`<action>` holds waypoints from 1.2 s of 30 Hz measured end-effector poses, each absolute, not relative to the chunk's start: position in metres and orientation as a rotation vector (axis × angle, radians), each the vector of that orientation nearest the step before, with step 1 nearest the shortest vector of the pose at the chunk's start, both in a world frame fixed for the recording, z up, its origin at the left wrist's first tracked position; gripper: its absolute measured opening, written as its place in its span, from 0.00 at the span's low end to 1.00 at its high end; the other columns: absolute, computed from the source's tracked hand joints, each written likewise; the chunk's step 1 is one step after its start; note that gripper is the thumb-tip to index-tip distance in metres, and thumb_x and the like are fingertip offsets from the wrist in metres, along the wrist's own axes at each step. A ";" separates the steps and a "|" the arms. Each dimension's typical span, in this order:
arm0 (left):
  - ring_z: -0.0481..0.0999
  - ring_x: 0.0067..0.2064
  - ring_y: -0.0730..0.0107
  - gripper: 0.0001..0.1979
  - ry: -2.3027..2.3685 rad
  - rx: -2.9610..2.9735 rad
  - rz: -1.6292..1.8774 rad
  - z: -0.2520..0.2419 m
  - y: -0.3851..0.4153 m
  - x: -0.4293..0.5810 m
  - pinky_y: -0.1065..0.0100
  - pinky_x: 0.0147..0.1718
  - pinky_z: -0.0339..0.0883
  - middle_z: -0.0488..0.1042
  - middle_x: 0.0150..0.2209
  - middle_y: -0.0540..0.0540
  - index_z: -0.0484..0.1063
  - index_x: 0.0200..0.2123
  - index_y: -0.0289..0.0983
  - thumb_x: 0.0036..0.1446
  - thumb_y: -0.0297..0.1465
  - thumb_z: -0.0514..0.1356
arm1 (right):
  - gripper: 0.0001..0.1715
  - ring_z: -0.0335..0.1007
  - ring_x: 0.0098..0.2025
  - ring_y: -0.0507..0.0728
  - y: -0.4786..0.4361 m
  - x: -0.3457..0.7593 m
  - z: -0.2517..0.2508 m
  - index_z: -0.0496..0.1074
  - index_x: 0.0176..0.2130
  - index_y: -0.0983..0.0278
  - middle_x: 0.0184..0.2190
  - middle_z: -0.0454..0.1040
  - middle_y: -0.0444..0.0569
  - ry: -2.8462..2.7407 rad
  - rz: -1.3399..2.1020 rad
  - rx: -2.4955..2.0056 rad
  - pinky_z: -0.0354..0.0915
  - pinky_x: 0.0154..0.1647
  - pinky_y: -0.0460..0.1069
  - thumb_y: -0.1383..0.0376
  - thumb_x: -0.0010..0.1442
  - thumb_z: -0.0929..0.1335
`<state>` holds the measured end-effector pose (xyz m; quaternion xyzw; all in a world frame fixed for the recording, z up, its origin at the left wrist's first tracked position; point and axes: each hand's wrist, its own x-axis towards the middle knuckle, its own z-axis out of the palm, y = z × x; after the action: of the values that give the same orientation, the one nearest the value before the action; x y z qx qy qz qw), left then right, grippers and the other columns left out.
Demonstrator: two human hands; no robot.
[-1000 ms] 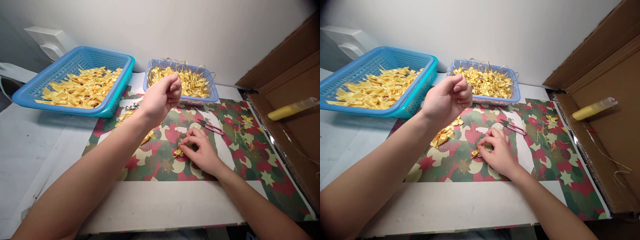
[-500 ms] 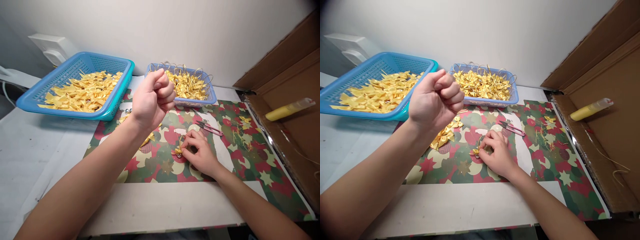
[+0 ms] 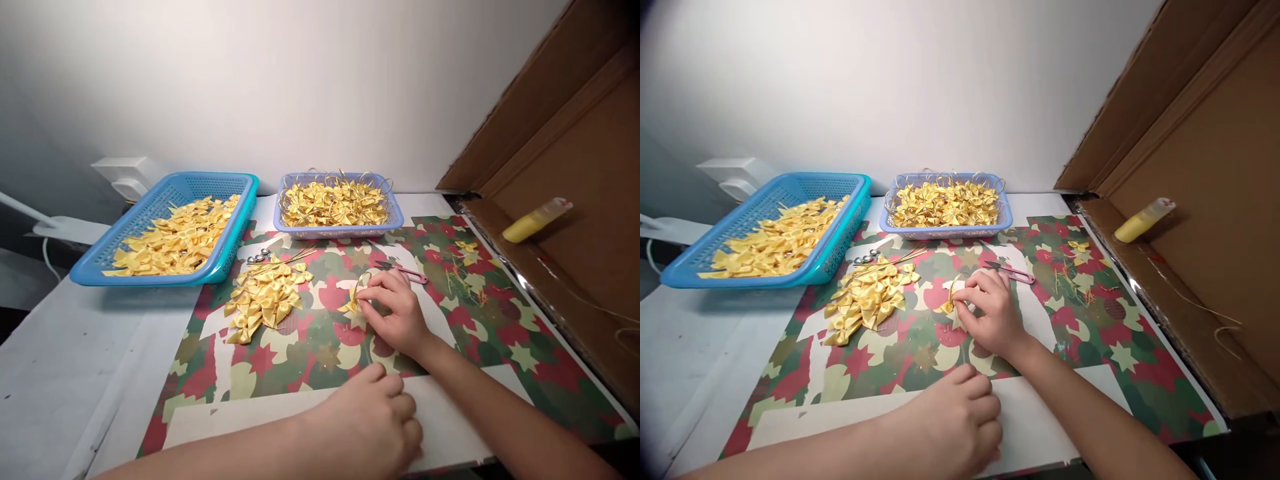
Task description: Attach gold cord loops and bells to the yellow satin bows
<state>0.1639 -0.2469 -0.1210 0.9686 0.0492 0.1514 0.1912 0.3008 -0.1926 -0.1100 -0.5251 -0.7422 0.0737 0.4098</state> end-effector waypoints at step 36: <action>0.74 0.27 0.73 0.07 1.063 1.198 0.968 -0.086 -0.159 0.130 0.73 0.28 0.68 0.76 0.25 0.50 0.77 0.31 0.36 0.51 0.34 0.66 | 0.05 0.66 0.28 0.53 -0.213 0.283 -0.100 0.69 0.35 0.61 0.26 0.71 0.44 -1.684 0.284 -1.140 0.62 0.32 0.50 0.70 0.56 0.69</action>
<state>0.1300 -0.1593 -0.0865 0.5152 0.4574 0.4164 0.5933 0.2833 -0.2128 -0.1000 -0.4750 -0.7016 0.1183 0.5178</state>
